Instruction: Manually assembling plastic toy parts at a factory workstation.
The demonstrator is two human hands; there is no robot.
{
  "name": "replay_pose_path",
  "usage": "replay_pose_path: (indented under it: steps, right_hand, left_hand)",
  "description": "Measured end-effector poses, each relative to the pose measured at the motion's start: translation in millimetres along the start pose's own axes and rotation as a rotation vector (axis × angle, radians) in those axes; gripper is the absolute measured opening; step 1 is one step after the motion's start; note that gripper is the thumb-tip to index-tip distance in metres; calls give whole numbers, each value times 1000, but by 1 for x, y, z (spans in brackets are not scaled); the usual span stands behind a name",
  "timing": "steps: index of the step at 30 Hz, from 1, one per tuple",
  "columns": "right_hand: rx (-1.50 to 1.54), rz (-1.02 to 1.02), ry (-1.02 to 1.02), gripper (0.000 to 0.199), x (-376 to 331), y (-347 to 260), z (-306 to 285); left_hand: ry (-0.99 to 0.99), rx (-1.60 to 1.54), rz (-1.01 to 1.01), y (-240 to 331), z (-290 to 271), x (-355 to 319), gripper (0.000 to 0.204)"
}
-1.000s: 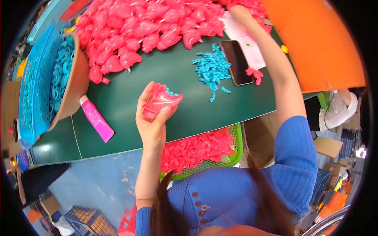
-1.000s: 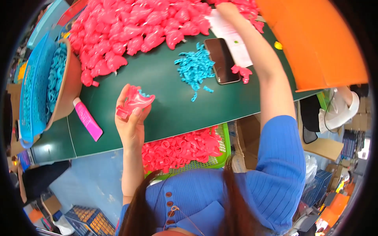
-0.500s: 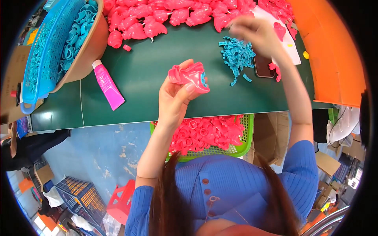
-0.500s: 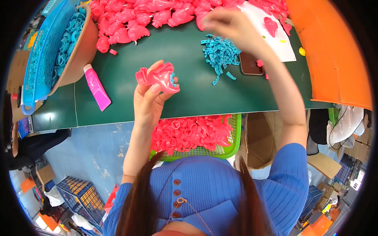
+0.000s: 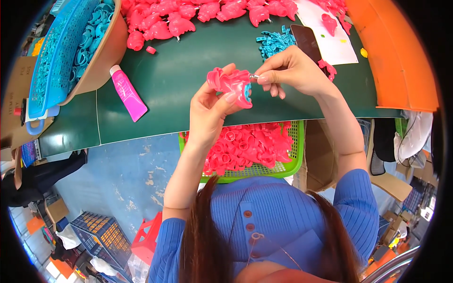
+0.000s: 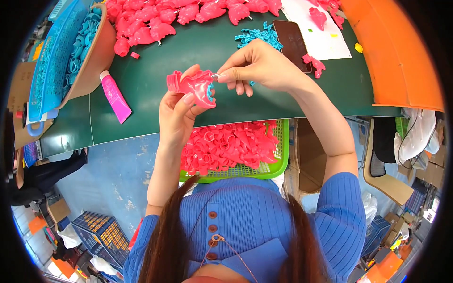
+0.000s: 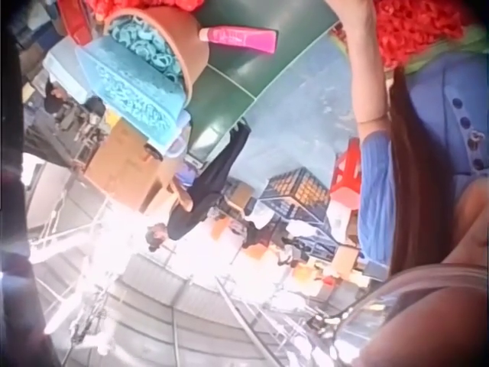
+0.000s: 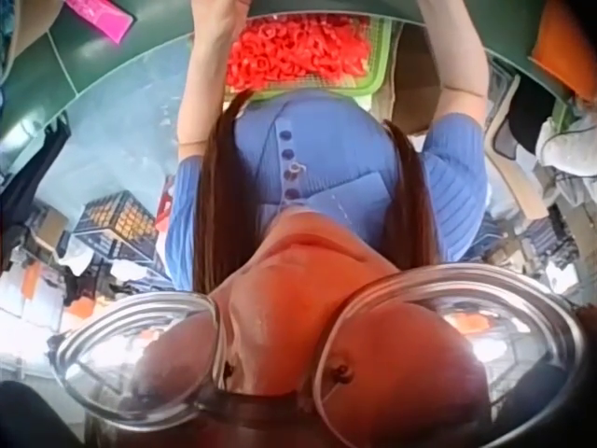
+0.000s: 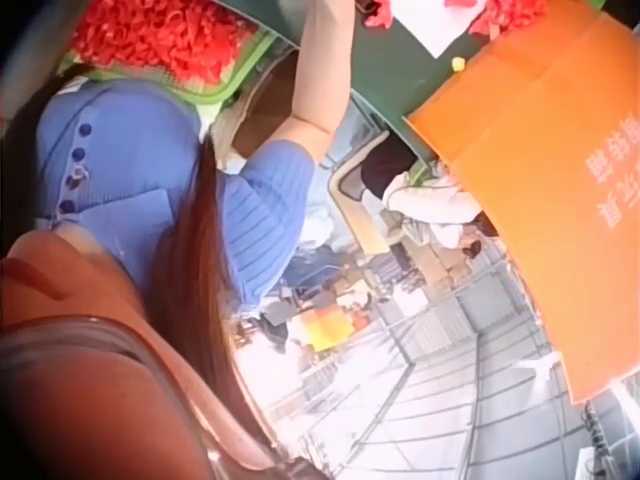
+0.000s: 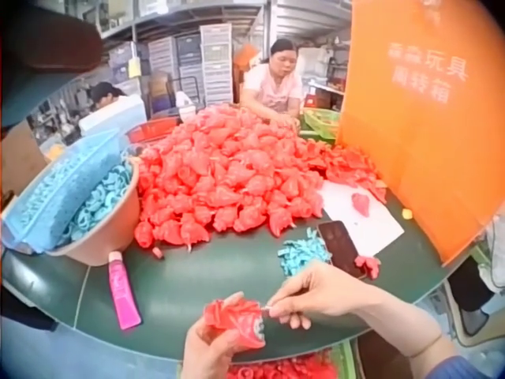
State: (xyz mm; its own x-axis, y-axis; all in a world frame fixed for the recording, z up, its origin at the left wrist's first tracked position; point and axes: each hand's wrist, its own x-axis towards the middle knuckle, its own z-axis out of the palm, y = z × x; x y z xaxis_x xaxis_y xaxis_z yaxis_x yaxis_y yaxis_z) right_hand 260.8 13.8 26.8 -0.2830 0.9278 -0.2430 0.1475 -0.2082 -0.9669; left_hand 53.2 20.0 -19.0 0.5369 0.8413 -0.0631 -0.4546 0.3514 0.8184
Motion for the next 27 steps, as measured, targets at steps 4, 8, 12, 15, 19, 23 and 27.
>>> replay_pose_path:
  steps: [4, 8, 12, 15, 19, 23, 27]
  right_hand:
    - [-48, 29, 10, 17, -2, -5, 1]
    - [-107, 93, -37, 17, -7, -10, -1]
    - [-93, 99, -44, 16, -10, -11, -2]
    - [-119, 95, -34, 16, -16, -17, -1]
    - [-124, 102, -32, 20, -16, -19, -1]
    - [-134, 116, -65, 21, -13, -14, -3]
    - [-129, 131, -72, 21, -12, -15, -3]
  left_hand:
    - [17, 95, 25, 0, 2, -4, 47]
    - [9, 0, 3, 1, 2, -5, 44]
    - [-26, 29, 48, 3, 2, -6, 44]
    - [-1, 17, 53, 4, 2, -7, 44]
    - [-28, -22, 21, 0, 5, -8, 44]
    - [-12, 10, 26, -1, 3, -7, 44]
    - [-46, 23, 35, 0, 4, -7, 44]
